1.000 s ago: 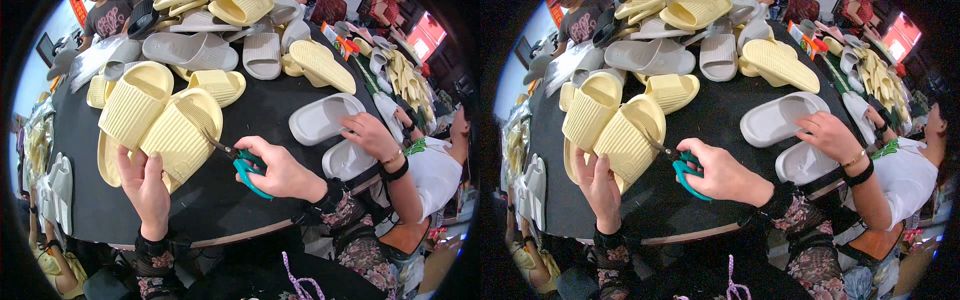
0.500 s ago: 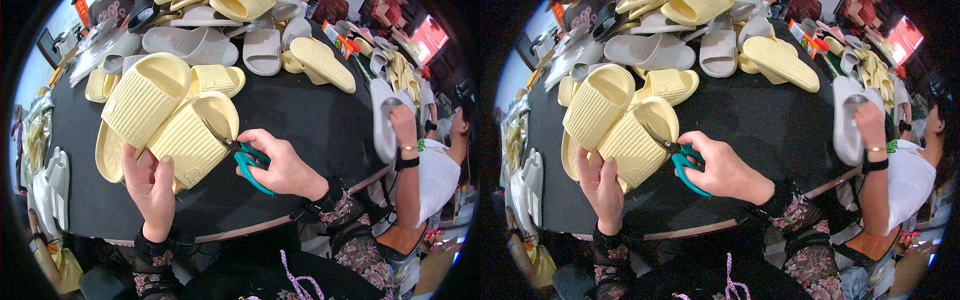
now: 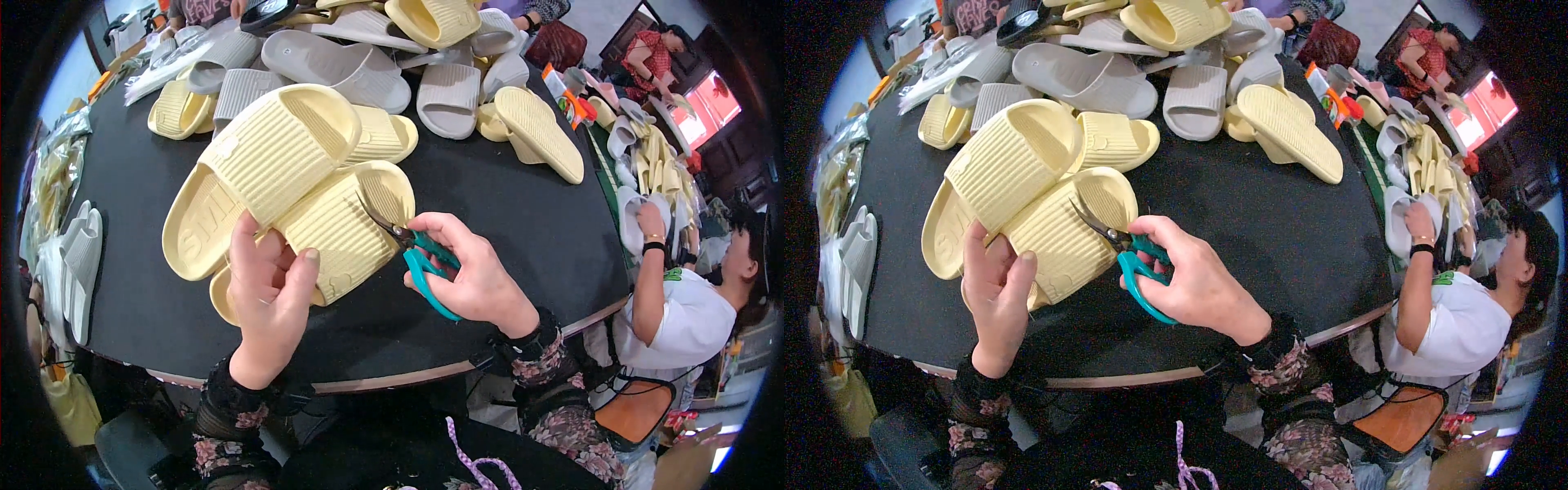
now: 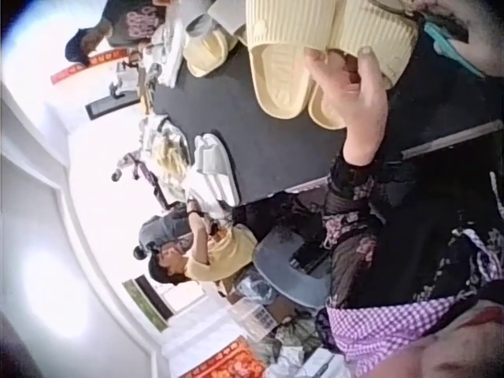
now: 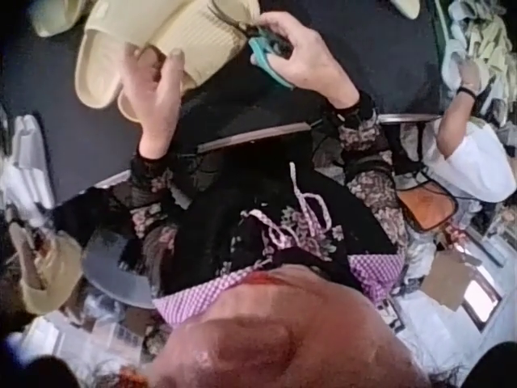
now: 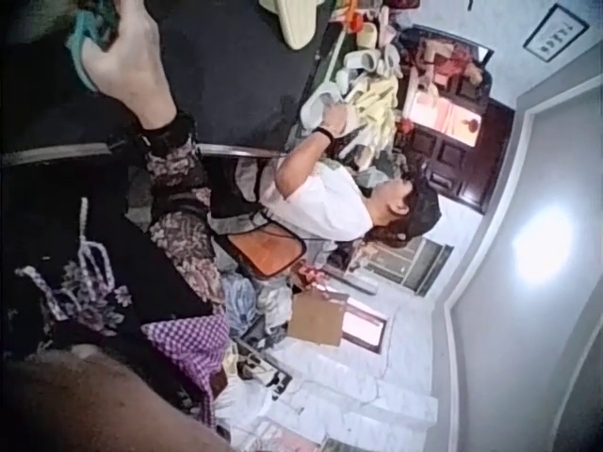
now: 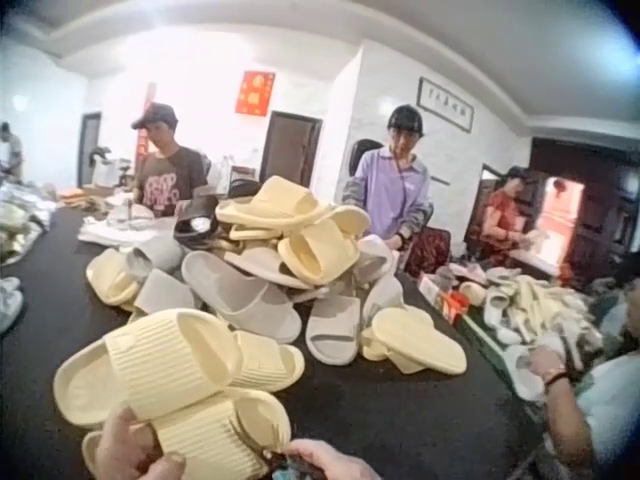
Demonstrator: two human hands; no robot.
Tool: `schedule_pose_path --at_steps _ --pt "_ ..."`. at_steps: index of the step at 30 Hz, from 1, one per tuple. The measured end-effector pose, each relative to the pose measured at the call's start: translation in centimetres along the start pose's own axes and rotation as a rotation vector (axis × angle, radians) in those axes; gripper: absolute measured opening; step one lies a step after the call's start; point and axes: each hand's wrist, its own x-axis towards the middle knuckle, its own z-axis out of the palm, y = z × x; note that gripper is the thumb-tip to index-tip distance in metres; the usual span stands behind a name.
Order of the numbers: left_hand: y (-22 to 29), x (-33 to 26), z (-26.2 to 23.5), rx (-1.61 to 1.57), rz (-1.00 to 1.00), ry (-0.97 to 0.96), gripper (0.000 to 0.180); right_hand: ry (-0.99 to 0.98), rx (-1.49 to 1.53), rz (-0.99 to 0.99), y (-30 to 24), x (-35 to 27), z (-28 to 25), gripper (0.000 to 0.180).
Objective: Use scissors to trim excess material or thread from manufactured slide sandals.
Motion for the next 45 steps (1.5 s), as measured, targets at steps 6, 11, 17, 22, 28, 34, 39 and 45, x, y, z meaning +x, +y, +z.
schedule_pose_path --at_steps 6,11,17,22,28,34,39,45 --pt "-0.5 0.0 0.2 -0.044 0.041 -0.026 0.059 0.011 -0.018 -0.024 0.4 0.1 0.0 0.044" --pt "-0.3 0.1 0.4 -0.044 0.006 -0.022 0.059 0.019 0.03 -0.029 0.7 0.2 0.1 0.043" --pt "-0.6 0.1 0.2 -0.051 0.016 -0.028 0.059 0.013 0.049 -0.041 0.3 0.2 0.0 0.038" --pt "-0.7 -0.1 0.3 -0.037 0.038 -0.043 0.059 0.011 0.024 -0.037 0.6 0.0 -0.1 0.036" --pt "-0.8 0.0 0.5 -0.08 0.031 -0.029 0.059 0.03 0.024 -0.031 0.7 0.0 0.0 0.035" --pt "-0.9 0.0 0.4 -0.05 0.019 -0.036 0.061 0.115 0.01 -0.051 1.0 0.3 0.0 0.04" --pt "-1.1 -0.1 0.4 -0.049 0.016 -0.052 0.061 0.077 0.0 -0.016 1.1 0.2 0.2 0.042" --pt "-1.0 -0.1 0.7 -0.085 0.02 -0.062 0.059 0.079 -0.037 -0.048 1.1 0.2 -0.1 0.041"
